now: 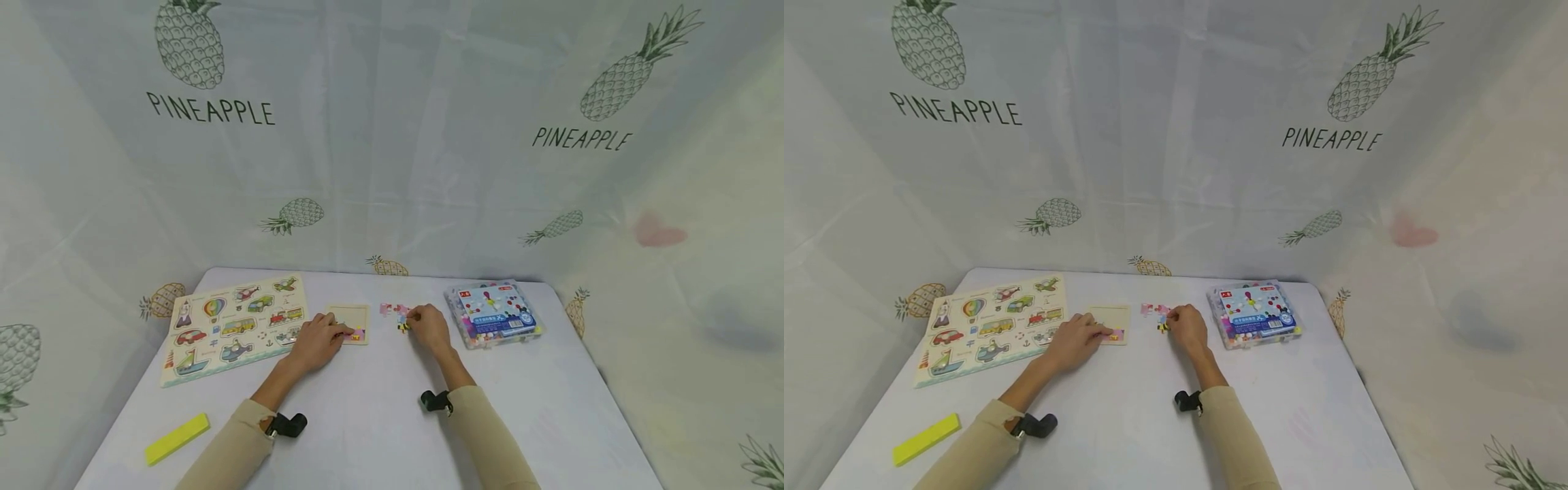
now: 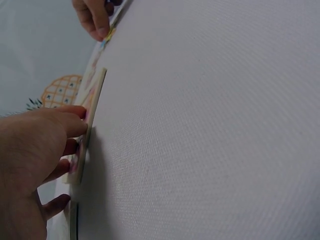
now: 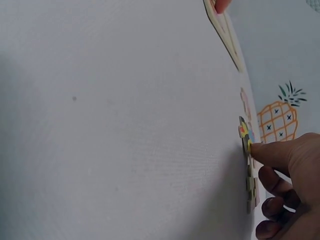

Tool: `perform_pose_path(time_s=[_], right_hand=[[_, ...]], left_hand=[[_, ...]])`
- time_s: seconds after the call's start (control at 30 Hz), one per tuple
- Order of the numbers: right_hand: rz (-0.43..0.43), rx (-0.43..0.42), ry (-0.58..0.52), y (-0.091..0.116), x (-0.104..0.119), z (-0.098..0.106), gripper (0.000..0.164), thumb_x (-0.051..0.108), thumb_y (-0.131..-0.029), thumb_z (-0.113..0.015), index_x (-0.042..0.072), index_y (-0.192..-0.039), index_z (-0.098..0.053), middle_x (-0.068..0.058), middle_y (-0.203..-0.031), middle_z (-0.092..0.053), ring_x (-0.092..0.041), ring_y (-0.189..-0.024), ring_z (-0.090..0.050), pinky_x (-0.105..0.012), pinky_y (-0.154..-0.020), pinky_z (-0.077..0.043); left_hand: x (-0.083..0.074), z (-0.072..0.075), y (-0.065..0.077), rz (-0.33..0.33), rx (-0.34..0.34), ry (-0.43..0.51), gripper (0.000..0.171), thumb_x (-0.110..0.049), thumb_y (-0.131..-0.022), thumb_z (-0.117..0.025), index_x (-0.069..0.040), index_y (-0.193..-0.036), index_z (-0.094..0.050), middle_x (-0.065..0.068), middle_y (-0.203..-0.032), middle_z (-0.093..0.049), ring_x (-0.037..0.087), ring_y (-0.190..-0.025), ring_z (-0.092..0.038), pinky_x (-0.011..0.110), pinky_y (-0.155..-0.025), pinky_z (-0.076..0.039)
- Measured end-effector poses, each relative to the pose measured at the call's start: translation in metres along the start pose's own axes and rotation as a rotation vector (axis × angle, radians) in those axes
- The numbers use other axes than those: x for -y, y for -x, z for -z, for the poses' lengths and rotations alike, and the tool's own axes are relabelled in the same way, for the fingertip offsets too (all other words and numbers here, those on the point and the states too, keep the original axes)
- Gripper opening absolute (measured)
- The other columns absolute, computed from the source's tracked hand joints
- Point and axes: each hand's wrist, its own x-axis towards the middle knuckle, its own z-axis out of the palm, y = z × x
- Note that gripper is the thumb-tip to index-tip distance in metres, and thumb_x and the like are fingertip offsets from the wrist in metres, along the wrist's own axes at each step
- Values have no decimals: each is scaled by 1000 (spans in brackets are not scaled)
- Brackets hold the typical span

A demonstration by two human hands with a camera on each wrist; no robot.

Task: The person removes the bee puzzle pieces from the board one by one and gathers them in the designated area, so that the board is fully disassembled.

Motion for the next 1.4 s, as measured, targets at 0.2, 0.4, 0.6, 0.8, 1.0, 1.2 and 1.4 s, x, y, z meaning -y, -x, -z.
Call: perform_pose_path(time_s=[0.2, 0.4, 0.6, 0.8, 1.0, 1.2, 1.4], right_hand=[[6, -12, 25, 1, 0, -1, 10, 14, -93, -69, 13, -87, -77, 0, -88, -70, -15, -78, -60, -34, -70, -50], [18, -21, 47, 3, 0, -2, 10, 14, -94, -69, 14, -89, -78, -1, -90, -65, -16, -80, -58, -35, -72, -49], [12, -19, 38, 4, -1, -4, 8, 16, -93, -70, 15, -93, -77, -1, -92, -64, -15, -79, -58, -33, -70, -49], [-6, -20, 36, 5, 6, -4, 10, 16, -94, -68, 13, -97, -77, -2, -93, -63, -15, -79, -56, -32, -69, -48], [73, -28, 60, 5, 28, -13, 9, 13, -92, -70, 10, -96, -77, -3, -86, -64, -16, -76, -57, -34, -69, -48], [158, 60, 42, 7, 60, -35, 8, 14, -93, -71, 10, -97, -77, -1, -86, -64, -14, -79, -57, -30, -71, -49], [205, 148, 11, 6, 82, -56, 12, 17, -94, -70, 12, -102, -78, 2, -84, -62, -10, -74, -55, -26, -63, -46]], left_hand=[[1, 1, -1, 23, 7, 21, 18, -16, -94, -71, -26, -105, -80, -5, -80, -52, 22, -86, -55, 36, -62, -37], [5, 1, -4, 37, -5, 49, 15, -11, -91, -74, -21, -98, -82, -4, -82, -61, 23, -89, -61, 35, -63, -43], [6, 2, -2, 77, -2, 84, 14, -9, -88, -77, -19, -96, -82, 5, -101, -72, 28, -103, -66, 45, -80, -53], [6, 2, -1, 95, -2, 95, 11, -8, -87, -78, -16, -94, -82, 7, -109, -73, 28, -107, -66, 47, -88, -53], [8, 3, -3, 66, -38, 108, 9, -7, -84, -81, -13, -90, -82, 6, -100, -73, 28, -98, -66, 46, -85, -53], [11, 1, -3, 65, -77, 109, 9, -7, -81, -84, -14, -86, -83, 5, -97, -72, 31, -97, -64, 49, -83, -52], [10, -1, -1, 68, -123, 92, 9, -11, -79, -86, -17, -84, -84, 3, -91, -69, 26, -86, -62, 42, -73, -51]])
